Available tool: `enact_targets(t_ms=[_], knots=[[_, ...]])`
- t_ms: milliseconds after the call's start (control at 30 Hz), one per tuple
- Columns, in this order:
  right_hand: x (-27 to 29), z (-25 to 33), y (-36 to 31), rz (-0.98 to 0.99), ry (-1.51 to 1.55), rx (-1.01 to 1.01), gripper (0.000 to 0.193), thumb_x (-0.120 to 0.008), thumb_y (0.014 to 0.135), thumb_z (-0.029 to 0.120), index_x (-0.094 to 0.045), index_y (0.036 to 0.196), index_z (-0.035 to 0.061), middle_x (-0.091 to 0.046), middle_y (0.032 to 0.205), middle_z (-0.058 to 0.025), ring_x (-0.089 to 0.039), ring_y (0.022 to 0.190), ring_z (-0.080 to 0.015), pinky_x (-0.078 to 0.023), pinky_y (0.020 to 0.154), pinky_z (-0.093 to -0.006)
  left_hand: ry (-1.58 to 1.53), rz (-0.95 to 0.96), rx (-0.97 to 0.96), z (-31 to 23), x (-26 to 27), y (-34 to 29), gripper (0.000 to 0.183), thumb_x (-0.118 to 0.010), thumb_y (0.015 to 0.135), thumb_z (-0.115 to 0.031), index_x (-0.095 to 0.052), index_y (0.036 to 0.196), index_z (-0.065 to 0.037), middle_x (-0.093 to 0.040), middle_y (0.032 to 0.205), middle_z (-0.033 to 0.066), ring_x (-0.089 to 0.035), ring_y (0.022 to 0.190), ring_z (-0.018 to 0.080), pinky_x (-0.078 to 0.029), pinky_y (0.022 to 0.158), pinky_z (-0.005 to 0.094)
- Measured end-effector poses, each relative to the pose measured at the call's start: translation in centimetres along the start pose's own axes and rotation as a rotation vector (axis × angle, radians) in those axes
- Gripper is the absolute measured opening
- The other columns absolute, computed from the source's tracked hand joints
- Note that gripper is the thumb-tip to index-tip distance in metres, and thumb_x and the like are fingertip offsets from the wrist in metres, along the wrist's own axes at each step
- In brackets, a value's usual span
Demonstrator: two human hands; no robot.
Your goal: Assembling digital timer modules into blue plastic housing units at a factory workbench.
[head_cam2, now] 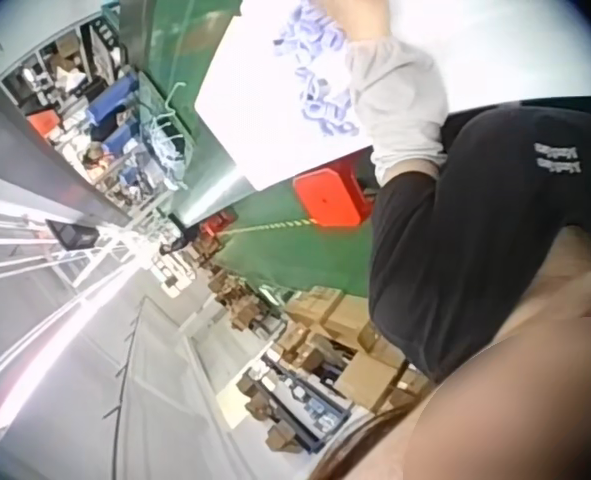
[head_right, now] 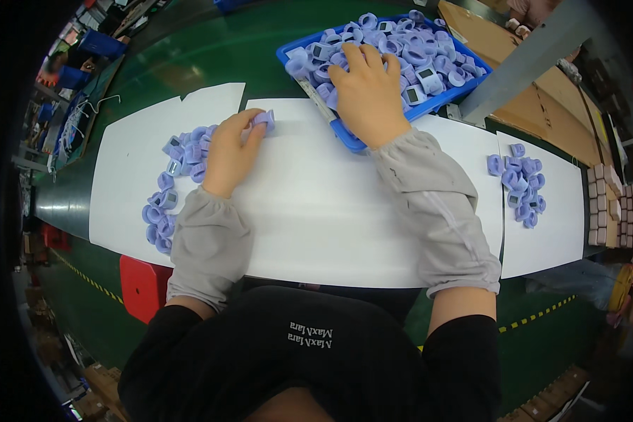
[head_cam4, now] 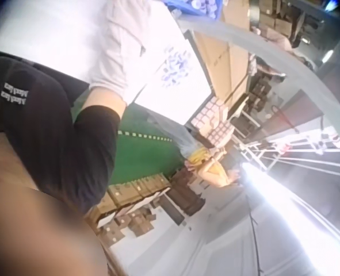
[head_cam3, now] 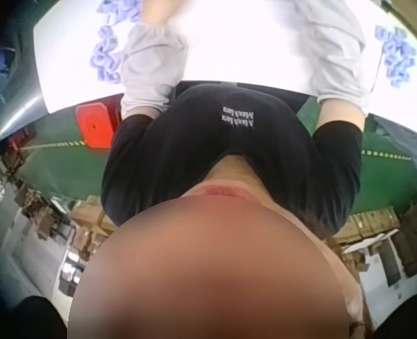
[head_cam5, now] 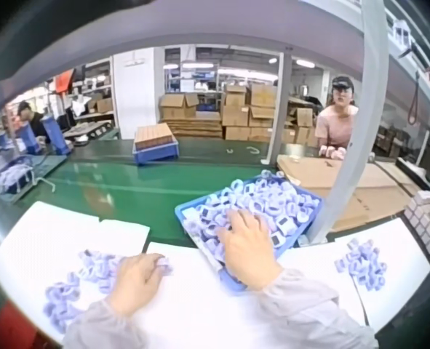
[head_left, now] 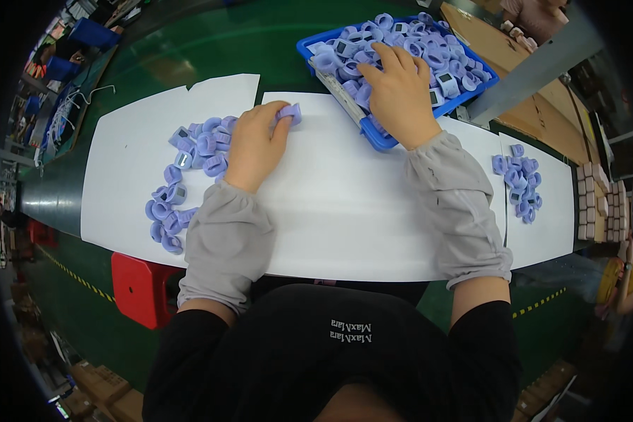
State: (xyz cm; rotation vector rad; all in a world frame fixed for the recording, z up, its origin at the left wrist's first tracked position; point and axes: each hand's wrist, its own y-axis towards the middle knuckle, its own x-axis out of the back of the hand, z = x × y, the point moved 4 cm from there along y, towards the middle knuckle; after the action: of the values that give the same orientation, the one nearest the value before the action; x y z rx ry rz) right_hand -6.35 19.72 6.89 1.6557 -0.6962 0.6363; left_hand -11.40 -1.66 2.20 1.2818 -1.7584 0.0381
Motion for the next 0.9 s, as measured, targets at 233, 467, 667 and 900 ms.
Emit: enact_targets(t_ms=[233, 467, 667, 900], knots=[[-1.2, 3.4, 2.5, -0.019, 0.437, 0.324, 0.036, -0.062, 0.073, 0.005, -0.063, 0.108, 0.0119, -0.056, 0.120, -0.0062, -0.054, 0.108, -0.0236, -0.039, 0.088, -0.0421, -0.556, -0.051, 0.180, -0.4, -2.4, -0.3, 0.022, -0.061, 0.087, -0.015, -0.064, 0.105, -0.003, -0.065, 0.094, 0.0127, -0.060, 0.085, 0.0208, -0.047, 0.073, 0.0300], [-4.0, 7.8, 1.0, 0.443, 0.309, 0.481, 0.021, -0.058, 0.074, 0.012, -0.065, 0.094, 0.0095, -0.058, 0.092, -0.0057, -0.055, 0.092, -0.0233, -0.042, 0.077, -0.0364, -0.432, 0.681, 0.188, -2.2, -0.3, -1.2, 0.022, -0.058, 0.086, -0.008, -0.065, 0.105, 0.002, -0.063, 0.102, 0.0076, -0.058, 0.086, 0.0118, -0.046, 0.076, 0.0249], [-6.0, 8.5, 0.7, 0.310, -0.037, 0.453, 0.013, -0.060, 0.070, 0.015, -0.067, 0.076, 0.0072, -0.058, 0.085, -0.0077, -0.054, 0.088, -0.0236, -0.041, 0.075, -0.0324, -0.829, 0.619, 0.220, -4.0, -1.0, -1.5, 0.020, -0.058, 0.086, -0.007, -0.065, 0.104, 0.000, -0.063, 0.098, 0.0076, -0.058, 0.083, 0.0136, -0.045, 0.075, 0.0221], [-4.8, 8.6, 1.5, 0.208, 0.066, 0.424, 0.008, -0.060, 0.069, 0.014, -0.066, 0.073, 0.0086, -0.059, 0.080, -0.0082, -0.053, 0.086, -0.0231, -0.040, 0.077, -0.0326, -1.416, 0.268, 0.409, -2.3, 0.8, -0.4, 0.021, -0.042, 0.092, -0.016, -0.042, 0.113, -0.012, -0.063, 0.092, 0.0132, -0.063, 0.080, 0.0209, -0.048, 0.059, 0.0253]])
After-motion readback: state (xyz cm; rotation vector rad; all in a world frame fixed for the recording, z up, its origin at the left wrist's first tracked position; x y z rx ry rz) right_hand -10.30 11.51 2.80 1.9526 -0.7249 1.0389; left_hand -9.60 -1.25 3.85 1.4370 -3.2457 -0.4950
